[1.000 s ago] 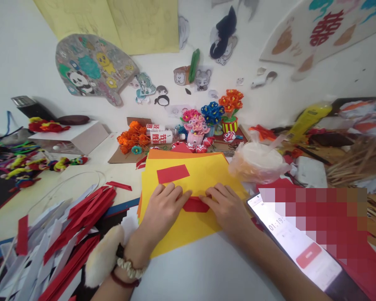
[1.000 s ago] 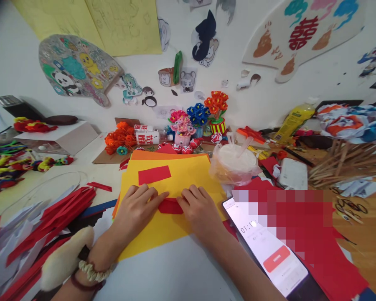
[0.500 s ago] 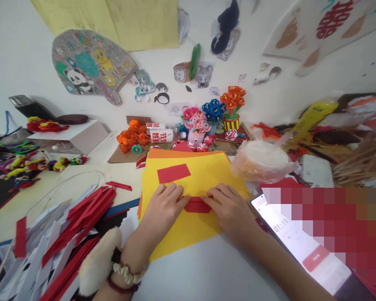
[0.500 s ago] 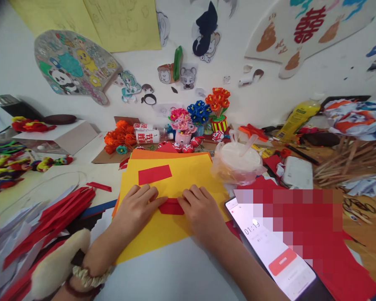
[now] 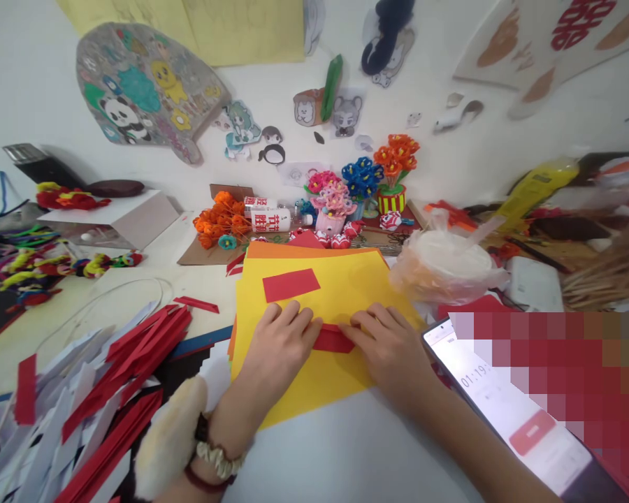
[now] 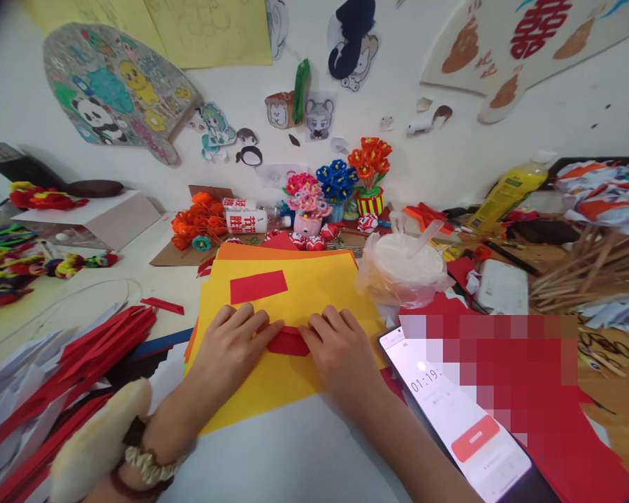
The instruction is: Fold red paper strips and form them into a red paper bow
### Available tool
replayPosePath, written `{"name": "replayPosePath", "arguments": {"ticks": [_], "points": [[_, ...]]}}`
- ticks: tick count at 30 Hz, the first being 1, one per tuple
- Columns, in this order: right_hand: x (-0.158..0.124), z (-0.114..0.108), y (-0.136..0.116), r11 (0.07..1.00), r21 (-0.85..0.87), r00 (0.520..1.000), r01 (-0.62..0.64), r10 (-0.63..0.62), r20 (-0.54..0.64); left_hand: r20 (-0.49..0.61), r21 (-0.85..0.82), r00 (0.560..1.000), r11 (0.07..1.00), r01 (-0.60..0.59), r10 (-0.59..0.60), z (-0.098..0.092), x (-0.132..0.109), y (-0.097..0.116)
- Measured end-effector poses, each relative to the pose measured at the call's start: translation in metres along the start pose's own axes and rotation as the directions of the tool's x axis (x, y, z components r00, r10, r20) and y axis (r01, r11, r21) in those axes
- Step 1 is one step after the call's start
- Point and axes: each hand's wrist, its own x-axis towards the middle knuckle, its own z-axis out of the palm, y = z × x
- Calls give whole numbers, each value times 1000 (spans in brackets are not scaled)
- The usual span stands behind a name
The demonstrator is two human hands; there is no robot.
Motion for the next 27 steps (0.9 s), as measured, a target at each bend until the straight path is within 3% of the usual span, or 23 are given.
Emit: {"name": "replayPosePath", "arguments": {"ticks": [12,21,27], "points": [[-4,-2,1,998,-34,997,-50,52,64,77,-21,997,1000,7,-5,-3,-5,-3],[-4,-10,-4,975,-151,969,-162,186,163,221,-120,958,969,214,-184,-14,-7,-2],[-3,-12,-5,970,-195,963,-142,181,198,241,-38,938,963,266,-250,-15,-8,-8]]}}
